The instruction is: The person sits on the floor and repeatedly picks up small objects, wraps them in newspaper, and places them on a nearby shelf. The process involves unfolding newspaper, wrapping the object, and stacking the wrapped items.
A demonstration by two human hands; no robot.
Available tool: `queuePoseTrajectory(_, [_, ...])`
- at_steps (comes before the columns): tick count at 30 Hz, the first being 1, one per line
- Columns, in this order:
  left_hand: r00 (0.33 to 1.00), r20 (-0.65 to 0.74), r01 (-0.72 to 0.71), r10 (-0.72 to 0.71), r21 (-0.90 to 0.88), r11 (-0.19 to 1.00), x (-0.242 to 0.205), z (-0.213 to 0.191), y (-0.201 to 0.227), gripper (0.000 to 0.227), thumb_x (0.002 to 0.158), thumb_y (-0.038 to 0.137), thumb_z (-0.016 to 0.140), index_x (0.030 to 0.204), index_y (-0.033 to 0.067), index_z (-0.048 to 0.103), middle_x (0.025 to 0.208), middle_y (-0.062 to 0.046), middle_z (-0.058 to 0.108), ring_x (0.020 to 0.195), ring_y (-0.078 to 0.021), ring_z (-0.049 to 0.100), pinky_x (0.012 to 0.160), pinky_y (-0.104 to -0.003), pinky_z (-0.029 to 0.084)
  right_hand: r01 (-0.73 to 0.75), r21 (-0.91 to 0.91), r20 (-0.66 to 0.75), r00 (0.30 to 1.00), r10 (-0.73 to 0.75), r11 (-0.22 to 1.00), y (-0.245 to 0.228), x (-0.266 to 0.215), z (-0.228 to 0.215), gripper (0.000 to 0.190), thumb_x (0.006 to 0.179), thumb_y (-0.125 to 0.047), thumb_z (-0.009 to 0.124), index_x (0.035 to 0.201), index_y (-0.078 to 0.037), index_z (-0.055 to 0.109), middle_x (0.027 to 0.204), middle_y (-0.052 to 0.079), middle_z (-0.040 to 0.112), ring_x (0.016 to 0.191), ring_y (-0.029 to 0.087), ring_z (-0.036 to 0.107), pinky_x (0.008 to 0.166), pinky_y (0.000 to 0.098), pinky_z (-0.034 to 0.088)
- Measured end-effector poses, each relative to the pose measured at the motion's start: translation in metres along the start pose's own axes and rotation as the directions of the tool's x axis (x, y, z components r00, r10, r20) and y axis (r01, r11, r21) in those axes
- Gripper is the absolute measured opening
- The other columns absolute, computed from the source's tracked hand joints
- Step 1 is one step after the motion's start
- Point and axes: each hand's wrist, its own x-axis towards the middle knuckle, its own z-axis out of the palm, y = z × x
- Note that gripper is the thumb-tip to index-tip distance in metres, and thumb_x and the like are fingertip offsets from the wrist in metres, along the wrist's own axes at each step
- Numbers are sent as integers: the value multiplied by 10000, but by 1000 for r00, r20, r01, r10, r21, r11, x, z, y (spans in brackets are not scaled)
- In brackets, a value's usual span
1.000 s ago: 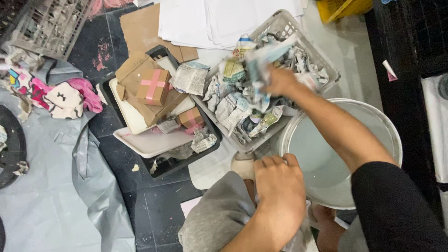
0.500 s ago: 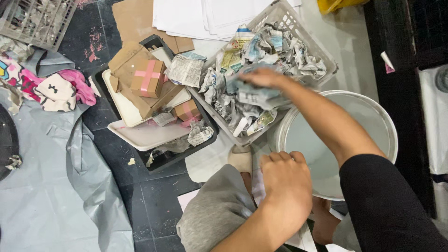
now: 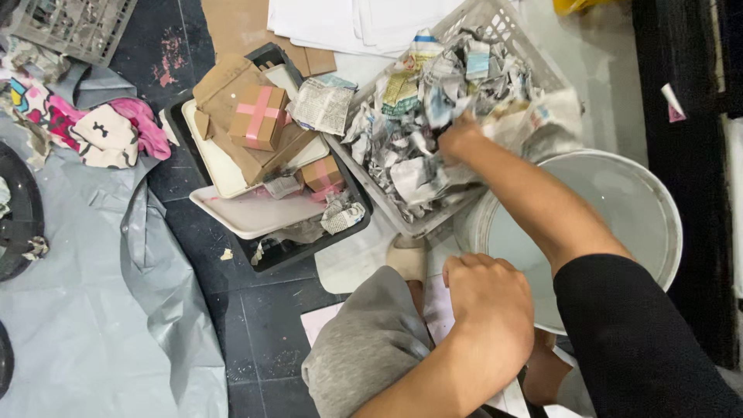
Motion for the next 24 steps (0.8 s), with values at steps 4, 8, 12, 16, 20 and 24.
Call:
queuePoseTrajectory(4, [1000,-5,4,-4,-2,1000,-4,1,-2,328,836,232,761,1122,71,764,1124,-150,718,1045,-329,640,793,-470,443,-87,140,-113,988,104,986,10,-5,-30,788,663,-499,907,1330,-137,694,1500,170,524,1484,353,350,1226,552,163])
queuePoseTrajectory(8, [995,91,-46,45,6,999,-4,3,-3,332,835,240,760,1127,81,775,1127,-149,739,1059,-325,647,807,-460,440,167,333,-531,847,38,928,0,-12,-62,903,642,-574,886,1377,-102,657,1580,231,390,1530,403,256,1243,605,194])
queuePoseTrajectory(12, [995,100,-2,4,-19,1000,12,-2,-1,328,863,249,745,1154,98,770,1160,-169,720,1082,-370,638,788,-511,438,282,268,-464,876,-133,921,-9,4,-65,834,631,-556,880,1333,-162,661,1649,255,136,1505,464,58,1183,613,80])
queuePoseTrajectory(16, [998,69,0,3,-42,999,9,7,-1,327,828,231,759,1134,116,779,1154,-147,730,1072,-345,654,781,-509,438,194,230,-358,928,-102,954,-21,22,-29,935,672,-666,847,1352,-58,644,1629,207,296,1544,400,119,1229,605,77])
queuePoseTrajectory(20, [996,74,-40,42,-31,999,3,5,-5,355,779,239,794,1108,107,782,1128,-129,744,1057,-324,668,781,-465,440,97,192,-272,961,-41,977,18,11,-12,942,722,-774,759,1301,-36,680,1607,153,388,1553,365,187,1238,609,83])
queuePoseTrajectory(24, [999,35,-38,39,-36,999,0,2,-6,308,793,233,775,1081,124,796,1089,-111,766,1028,-315,692,761,-466,452,-29,190,-220,973,72,981,38,-24,-27,962,722,-787,734,1361,-74,647,1535,163,511,1488,353,377,1303,585,81])
